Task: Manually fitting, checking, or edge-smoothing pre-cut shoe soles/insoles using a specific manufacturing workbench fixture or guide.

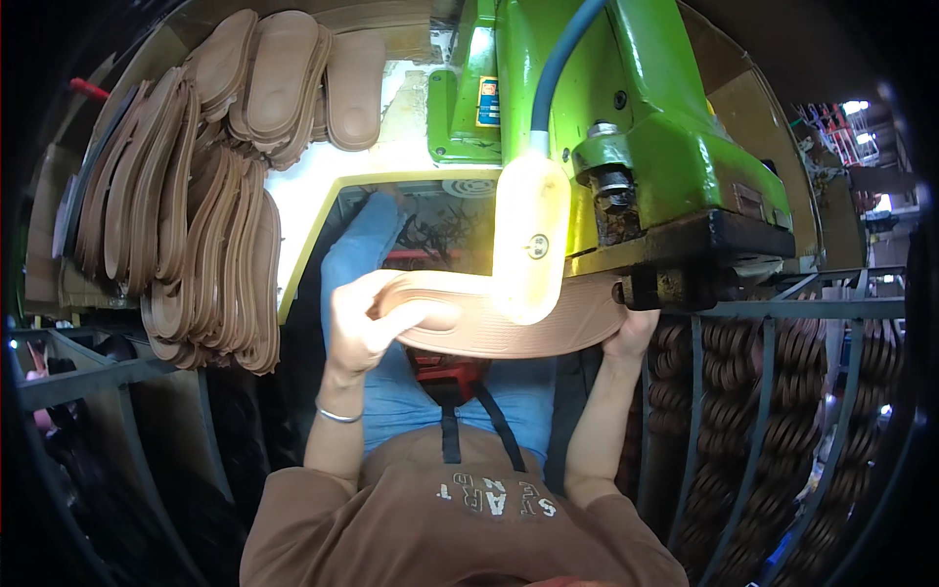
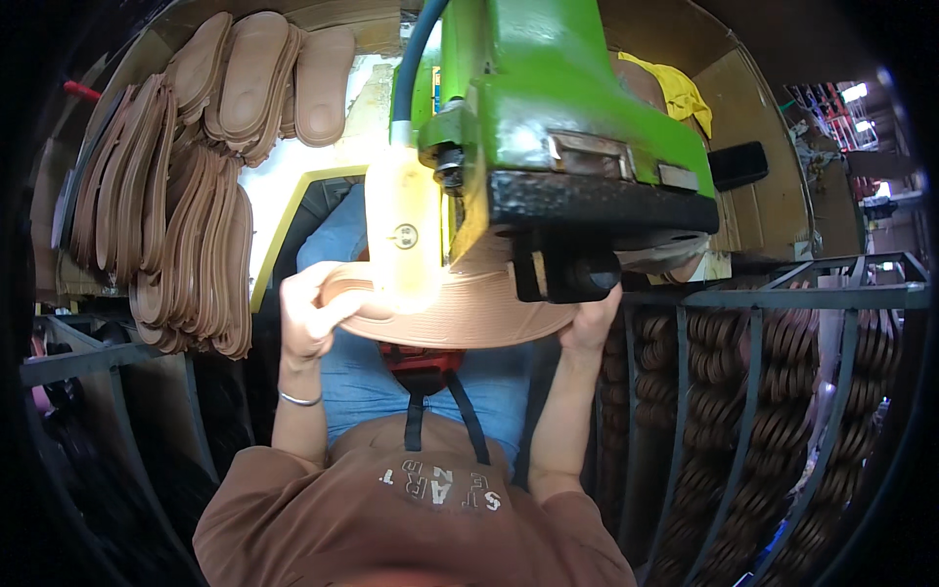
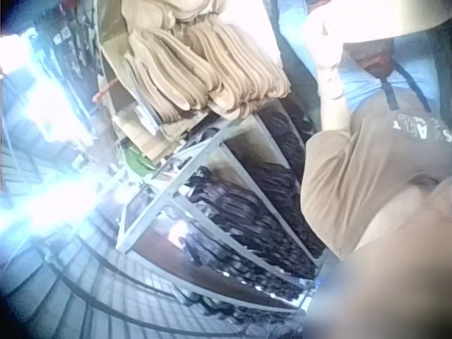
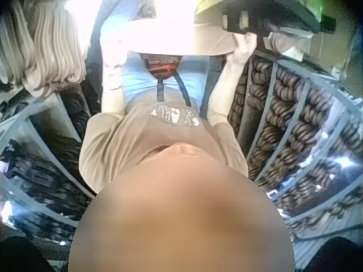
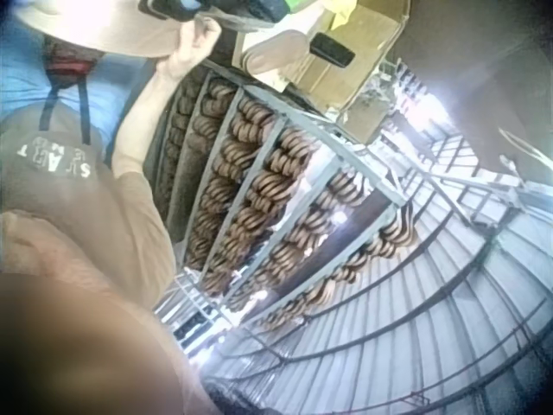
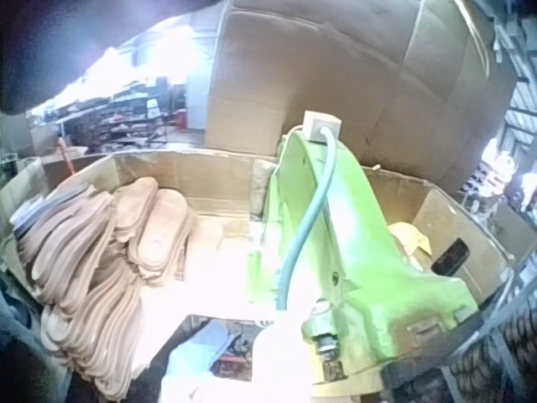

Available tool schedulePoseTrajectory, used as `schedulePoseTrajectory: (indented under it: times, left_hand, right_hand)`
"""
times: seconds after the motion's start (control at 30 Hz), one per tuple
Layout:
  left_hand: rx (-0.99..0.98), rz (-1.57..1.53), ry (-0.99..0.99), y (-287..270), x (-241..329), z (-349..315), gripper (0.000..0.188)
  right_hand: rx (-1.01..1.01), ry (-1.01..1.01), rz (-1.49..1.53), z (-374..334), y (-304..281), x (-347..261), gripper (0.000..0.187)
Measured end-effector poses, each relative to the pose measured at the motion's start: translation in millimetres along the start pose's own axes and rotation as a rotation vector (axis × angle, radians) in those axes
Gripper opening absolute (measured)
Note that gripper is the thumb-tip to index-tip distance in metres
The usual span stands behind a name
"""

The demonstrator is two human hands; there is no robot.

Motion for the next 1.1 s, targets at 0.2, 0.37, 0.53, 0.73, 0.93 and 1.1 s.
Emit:
schedulePoseTrajectory:
  times: [0.2, 0.37, 0.53, 0.73, 0.93, 1.1]
  left_hand:
    - [0.107, -0.134, -0.141, -58, -27, -21, 0.027]
    - [0.109, -0.178, -0.206, -81, -65, -64, 0.026]
    - [-0.197, -0.051, -0.420, -31, -93, -96, 0.027]
    - [-0.216, 0.101, -0.088, 96, -26, -8, 0.031]
    - [-0.156, 0.267, 0.000, 122, -35, 8, 0.023]
    - [-0.075, 0.043, -0.095, 117, -55, -11, 0.022]
  right_hand:
    - [-0.077, 0.098, -0.038, -28, 41, 20, 0.044]
    - [-0.223, 0.115, -0.138, -29, 92, 16, 0.048]
    - [-0.247, 0.071, -0.115, -24, 112, 10, 0.024]
    - [-0.153, 0.026, -0.321, -35, 76, 13, 0.041]
    - [-0.352, 0.399, -0.370, -149, 24, 58, 0.046]
    - [-0.305, 0.692, -0.245, -210, -20, 48, 0.039]
Point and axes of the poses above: each hand's wrist, its own z-axis towards the middle knuckle, its own y-axis out of the palm, x = y × z, the point moved 10 cm from there along z, towards the middle knuckle, and after that the axes turned 6 degrees about -y, right-handed, at the moved point
